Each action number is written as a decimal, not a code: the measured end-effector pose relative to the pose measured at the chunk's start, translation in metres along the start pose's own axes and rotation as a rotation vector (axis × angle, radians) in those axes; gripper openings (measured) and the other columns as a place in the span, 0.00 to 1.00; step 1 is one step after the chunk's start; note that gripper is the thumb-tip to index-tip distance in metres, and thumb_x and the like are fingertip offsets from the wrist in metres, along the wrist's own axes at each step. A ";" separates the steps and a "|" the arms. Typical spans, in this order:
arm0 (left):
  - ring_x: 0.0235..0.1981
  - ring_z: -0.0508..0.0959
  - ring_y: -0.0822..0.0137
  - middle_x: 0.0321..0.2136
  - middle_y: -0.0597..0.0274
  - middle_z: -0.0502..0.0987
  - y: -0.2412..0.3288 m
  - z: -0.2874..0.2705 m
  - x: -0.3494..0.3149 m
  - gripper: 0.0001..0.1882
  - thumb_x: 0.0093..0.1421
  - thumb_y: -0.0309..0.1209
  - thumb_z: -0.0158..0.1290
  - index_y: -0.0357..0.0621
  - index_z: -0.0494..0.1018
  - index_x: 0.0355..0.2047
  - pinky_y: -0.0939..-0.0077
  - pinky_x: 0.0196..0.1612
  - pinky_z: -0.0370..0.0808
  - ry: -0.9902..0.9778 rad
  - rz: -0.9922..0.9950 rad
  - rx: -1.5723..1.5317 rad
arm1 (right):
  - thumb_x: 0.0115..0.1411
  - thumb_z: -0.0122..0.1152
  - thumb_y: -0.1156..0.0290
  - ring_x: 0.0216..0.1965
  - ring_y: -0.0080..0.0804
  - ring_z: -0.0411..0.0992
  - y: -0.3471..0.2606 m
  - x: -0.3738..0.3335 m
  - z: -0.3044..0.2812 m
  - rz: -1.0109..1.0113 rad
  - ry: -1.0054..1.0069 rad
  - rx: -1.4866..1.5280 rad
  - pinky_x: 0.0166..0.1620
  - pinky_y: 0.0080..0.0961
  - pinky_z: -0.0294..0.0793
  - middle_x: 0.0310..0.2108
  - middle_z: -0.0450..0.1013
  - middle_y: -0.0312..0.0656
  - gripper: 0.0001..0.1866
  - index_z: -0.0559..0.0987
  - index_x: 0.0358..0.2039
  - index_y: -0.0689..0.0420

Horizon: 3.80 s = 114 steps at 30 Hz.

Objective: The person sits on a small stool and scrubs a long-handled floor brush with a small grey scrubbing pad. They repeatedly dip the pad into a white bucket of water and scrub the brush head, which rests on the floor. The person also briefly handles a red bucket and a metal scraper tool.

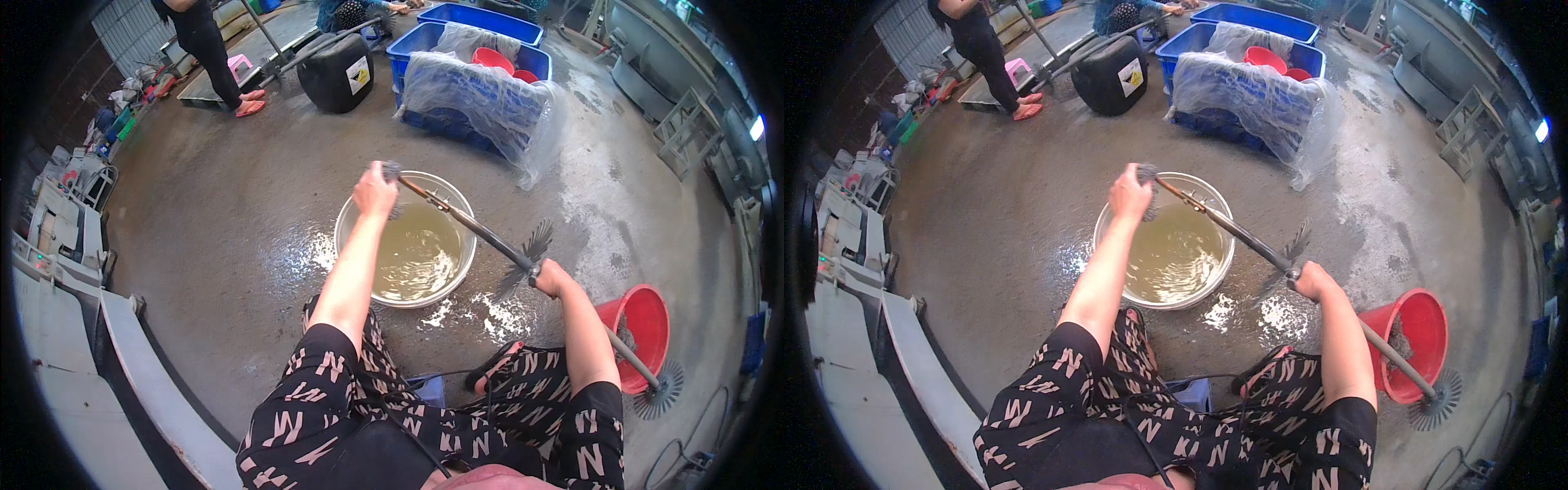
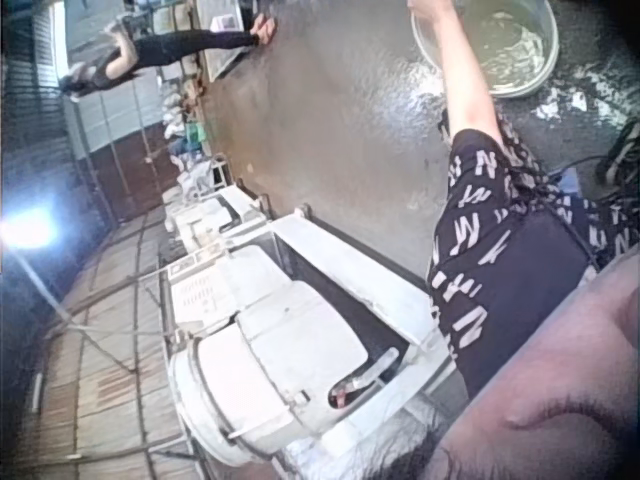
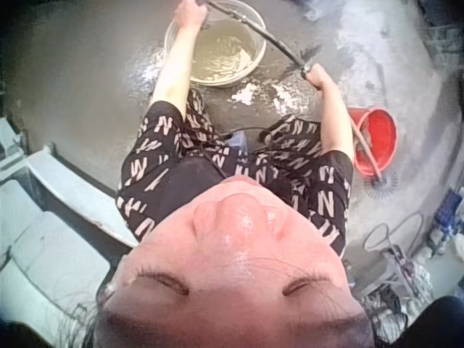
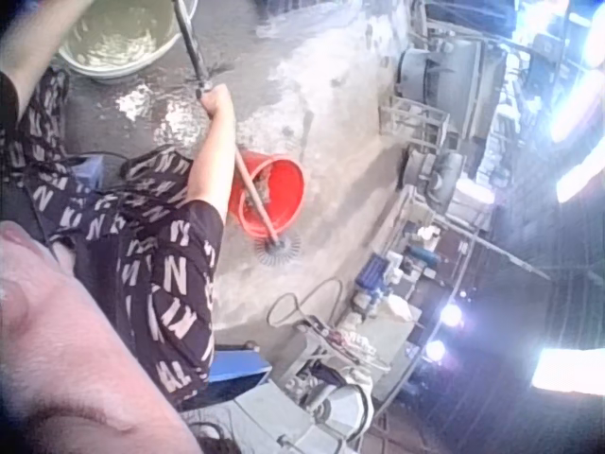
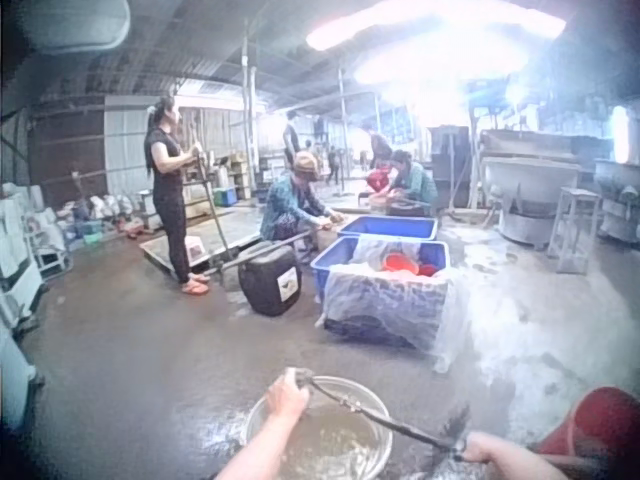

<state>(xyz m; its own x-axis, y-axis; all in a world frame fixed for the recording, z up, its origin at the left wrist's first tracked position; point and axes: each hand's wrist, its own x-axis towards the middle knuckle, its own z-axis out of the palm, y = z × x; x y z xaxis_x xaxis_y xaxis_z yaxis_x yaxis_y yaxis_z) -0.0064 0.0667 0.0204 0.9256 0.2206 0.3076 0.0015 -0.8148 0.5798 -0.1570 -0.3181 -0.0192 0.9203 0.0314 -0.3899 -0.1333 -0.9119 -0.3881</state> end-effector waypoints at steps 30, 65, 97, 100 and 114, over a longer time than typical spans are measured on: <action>0.44 0.77 0.57 0.41 0.47 0.77 0.017 -0.002 -0.051 0.26 0.45 0.37 0.63 0.38 0.72 0.43 0.65 0.46 0.74 -0.512 -0.010 -0.406 | 0.42 0.70 0.58 0.23 0.34 0.72 0.021 0.013 -0.003 0.041 -0.123 0.141 0.29 0.31 0.72 0.21 0.73 0.44 0.20 0.78 0.28 0.62; 0.37 0.76 0.48 0.37 0.52 0.75 0.027 0.044 -0.045 0.22 0.46 0.30 0.59 0.46 0.69 0.43 0.57 0.38 0.74 0.033 0.414 -0.115 | 0.41 0.63 0.60 0.38 0.47 0.75 -0.001 0.018 -0.008 -0.050 -0.127 0.137 0.42 0.36 0.74 0.34 0.76 0.53 0.21 0.78 0.34 0.61; 0.40 0.76 0.51 0.39 0.54 0.76 0.067 0.037 -0.028 0.22 0.46 0.40 0.62 0.47 0.71 0.40 0.56 0.39 0.75 -0.172 0.339 -0.054 | 0.43 0.62 0.55 0.42 0.46 0.75 -0.020 0.003 -0.023 0.005 -0.143 0.064 0.45 0.36 0.73 0.37 0.76 0.53 0.23 0.80 0.37 0.58; 0.37 0.78 0.51 0.36 0.55 0.77 0.075 0.064 -0.052 0.17 0.48 0.35 0.59 0.48 0.71 0.39 0.58 0.38 0.75 -0.001 0.470 -0.038 | 0.43 0.63 0.55 0.42 0.46 0.75 -0.010 0.009 -0.020 0.022 -0.130 0.082 0.45 0.36 0.73 0.37 0.76 0.53 0.23 0.80 0.37 0.58; 0.41 0.76 0.49 0.39 0.53 0.76 0.069 0.045 -0.029 0.20 0.49 0.36 0.58 0.48 0.71 0.43 0.56 0.41 0.74 -0.111 0.226 -0.027 | 0.41 0.65 0.56 0.39 0.45 0.76 -0.006 0.015 -0.015 0.038 -0.127 0.150 0.43 0.35 0.74 0.34 0.77 0.53 0.24 0.80 0.35 0.60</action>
<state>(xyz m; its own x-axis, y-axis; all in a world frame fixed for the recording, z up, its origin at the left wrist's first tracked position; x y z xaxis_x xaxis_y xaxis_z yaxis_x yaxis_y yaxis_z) -0.0165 -0.0197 0.0178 0.9372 -0.0274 0.3478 -0.2193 -0.8217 0.5261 -0.1366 -0.3184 -0.0105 0.8611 0.0579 -0.5051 -0.2294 -0.8423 -0.4877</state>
